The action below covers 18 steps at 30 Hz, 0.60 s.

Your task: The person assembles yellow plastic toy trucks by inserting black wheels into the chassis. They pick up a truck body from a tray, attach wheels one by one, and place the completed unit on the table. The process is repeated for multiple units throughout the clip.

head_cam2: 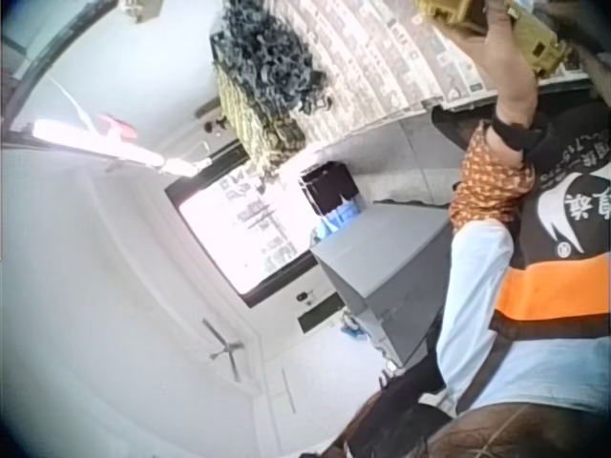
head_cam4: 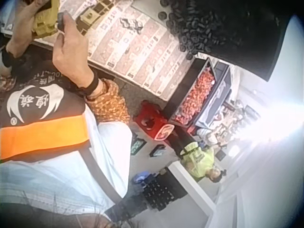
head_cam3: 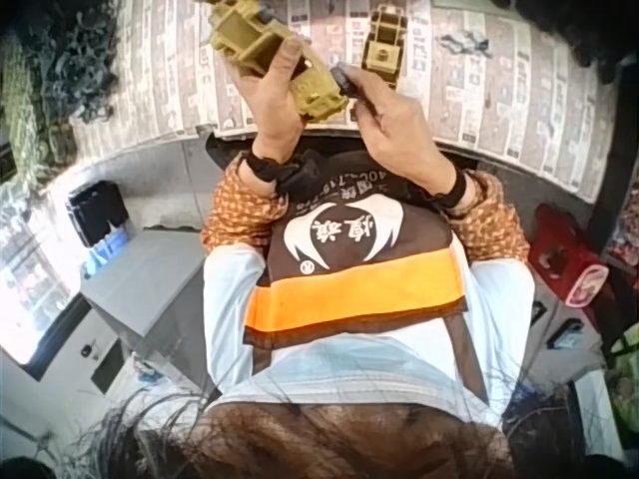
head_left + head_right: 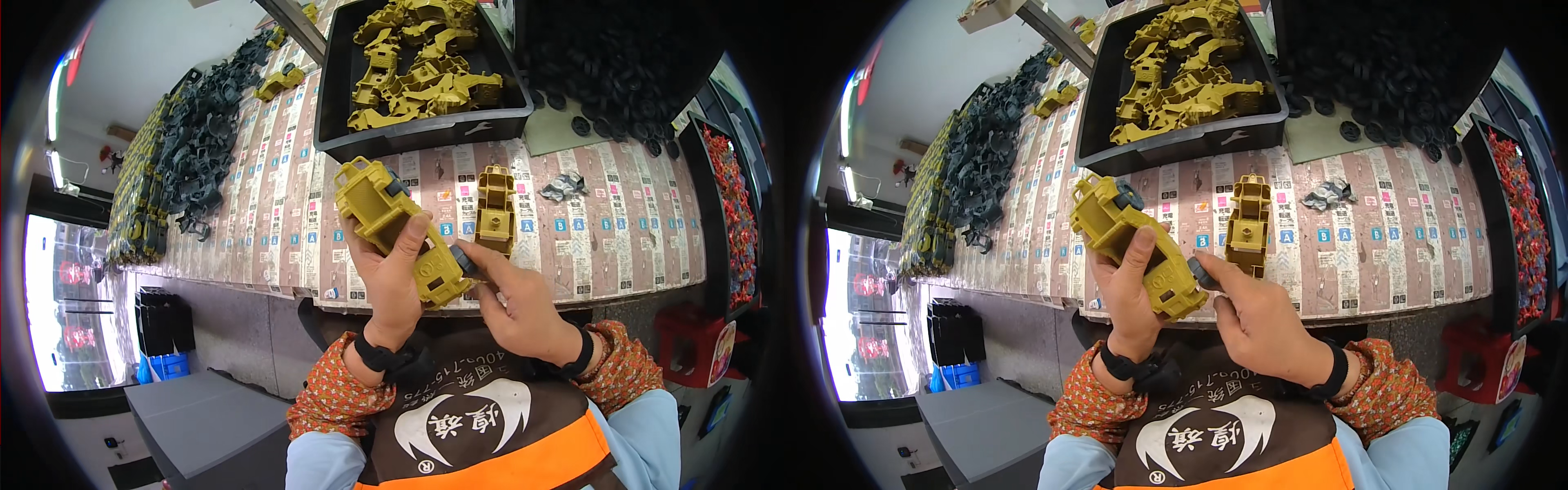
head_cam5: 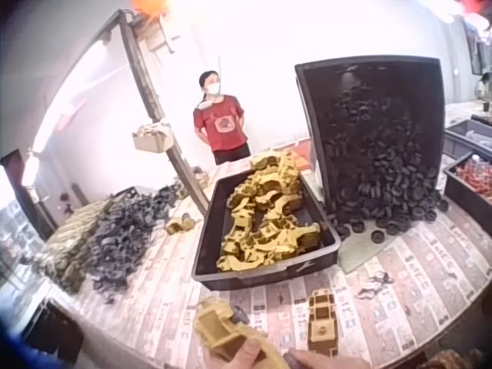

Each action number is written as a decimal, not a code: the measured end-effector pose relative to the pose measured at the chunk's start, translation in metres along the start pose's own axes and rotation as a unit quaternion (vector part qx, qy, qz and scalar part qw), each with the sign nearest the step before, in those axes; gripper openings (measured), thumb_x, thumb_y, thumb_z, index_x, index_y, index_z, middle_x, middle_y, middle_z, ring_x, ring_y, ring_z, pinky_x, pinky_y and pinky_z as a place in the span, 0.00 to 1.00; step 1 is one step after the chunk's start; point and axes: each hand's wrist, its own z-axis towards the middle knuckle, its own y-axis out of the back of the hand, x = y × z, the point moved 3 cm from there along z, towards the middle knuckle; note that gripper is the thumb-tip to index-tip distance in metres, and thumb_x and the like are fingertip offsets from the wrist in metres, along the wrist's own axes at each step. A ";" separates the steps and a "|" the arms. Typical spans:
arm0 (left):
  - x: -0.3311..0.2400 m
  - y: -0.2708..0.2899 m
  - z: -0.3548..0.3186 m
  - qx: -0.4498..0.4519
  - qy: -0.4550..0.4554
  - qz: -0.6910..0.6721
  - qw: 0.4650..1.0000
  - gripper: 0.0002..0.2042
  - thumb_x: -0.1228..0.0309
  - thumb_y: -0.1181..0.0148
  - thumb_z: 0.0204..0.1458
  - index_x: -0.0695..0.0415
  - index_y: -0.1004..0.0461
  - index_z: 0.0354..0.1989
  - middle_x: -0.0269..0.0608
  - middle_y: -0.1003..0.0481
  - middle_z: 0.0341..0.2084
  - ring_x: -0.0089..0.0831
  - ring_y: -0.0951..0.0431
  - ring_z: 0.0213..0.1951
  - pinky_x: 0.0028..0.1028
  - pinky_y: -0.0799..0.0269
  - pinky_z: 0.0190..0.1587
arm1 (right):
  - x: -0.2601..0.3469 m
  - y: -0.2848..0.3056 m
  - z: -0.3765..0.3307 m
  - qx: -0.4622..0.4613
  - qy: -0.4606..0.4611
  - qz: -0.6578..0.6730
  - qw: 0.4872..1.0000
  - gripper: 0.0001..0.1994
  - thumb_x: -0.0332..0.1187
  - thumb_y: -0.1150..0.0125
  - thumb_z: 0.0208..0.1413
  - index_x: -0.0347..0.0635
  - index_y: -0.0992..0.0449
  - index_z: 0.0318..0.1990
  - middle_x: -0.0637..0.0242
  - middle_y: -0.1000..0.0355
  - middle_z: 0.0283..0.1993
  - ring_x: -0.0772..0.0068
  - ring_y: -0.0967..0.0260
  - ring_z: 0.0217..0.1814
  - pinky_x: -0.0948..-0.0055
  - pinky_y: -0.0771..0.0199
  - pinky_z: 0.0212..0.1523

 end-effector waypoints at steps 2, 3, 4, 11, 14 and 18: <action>-0.004 -0.006 -0.004 0.010 -0.015 0.000 1.000 0.27 0.78 0.31 0.58 0.54 0.39 0.62 0.34 0.26 0.46 0.25 0.22 0.45 0.27 0.22 0.50 | -0.004 -0.003 -0.004 0.004 0.022 -0.006 1.000 0.26 0.17 0.48 0.56 0.30 0.34 0.65 0.41 0.22 0.48 0.40 0.20 0.47 0.58 0.20 0.45; -0.005 -0.009 -0.006 0.015 -0.022 0.000 1.000 0.27 0.79 0.31 0.58 0.54 0.39 0.62 0.34 0.26 0.46 0.25 0.22 0.46 0.27 0.23 0.50 | -0.007 -0.004 -0.005 0.011 0.013 0.002 1.000 0.27 0.17 0.48 0.55 0.29 0.35 0.65 0.40 0.22 0.49 0.40 0.20 0.47 0.57 0.20 0.46; -0.004 -0.009 -0.006 0.023 -0.018 0.004 1.000 0.28 0.79 0.31 0.58 0.54 0.40 0.63 0.35 0.26 0.47 0.25 0.22 0.46 0.27 0.23 0.51 | -0.010 -0.005 -0.007 0.018 0.004 0.011 1.000 0.28 0.17 0.49 0.54 0.28 0.36 0.66 0.39 0.22 0.49 0.40 0.20 0.48 0.57 0.20 0.47; 0.000 -0.009 -0.020 0.069 -0.070 0.028 0.995 0.34 0.84 0.33 0.57 0.51 0.46 0.66 0.37 0.29 0.53 0.24 0.22 0.49 0.28 0.22 0.52 | -0.003 -0.012 -0.015 0.025 -0.063 0.108 0.992 0.30 0.18 0.49 0.49 0.28 0.36 0.64 0.46 0.20 0.34 0.39 0.19 0.35 0.58 0.19 0.39; -0.004 -0.013 -0.021 0.070 -0.046 0.019 0.996 0.35 0.85 0.33 0.56 0.51 0.46 0.67 0.37 0.30 0.54 0.25 0.24 0.52 0.28 0.23 0.54 | 0.003 -0.007 -0.007 0.046 -0.073 0.044 0.995 0.27 0.21 0.47 0.49 0.30 0.32 0.61 0.46 0.22 0.29 0.39 0.21 0.31 0.56 0.19 0.36; -0.013 -0.012 -0.006 0.160 0.058 0.119 0.978 0.34 0.83 0.30 0.54 0.53 0.42 0.66 0.37 0.29 0.53 0.26 0.25 0.54 0.28 0.26 0.57 | 0.001 0.034 0.020 0.063 0.015 -0.159 0.985 0.19 0.24 0.44 0.52 0.39 0.23 0.53 0.50 0.21 0.33 0.45 0.21 0.31 0.57 0.19 0.35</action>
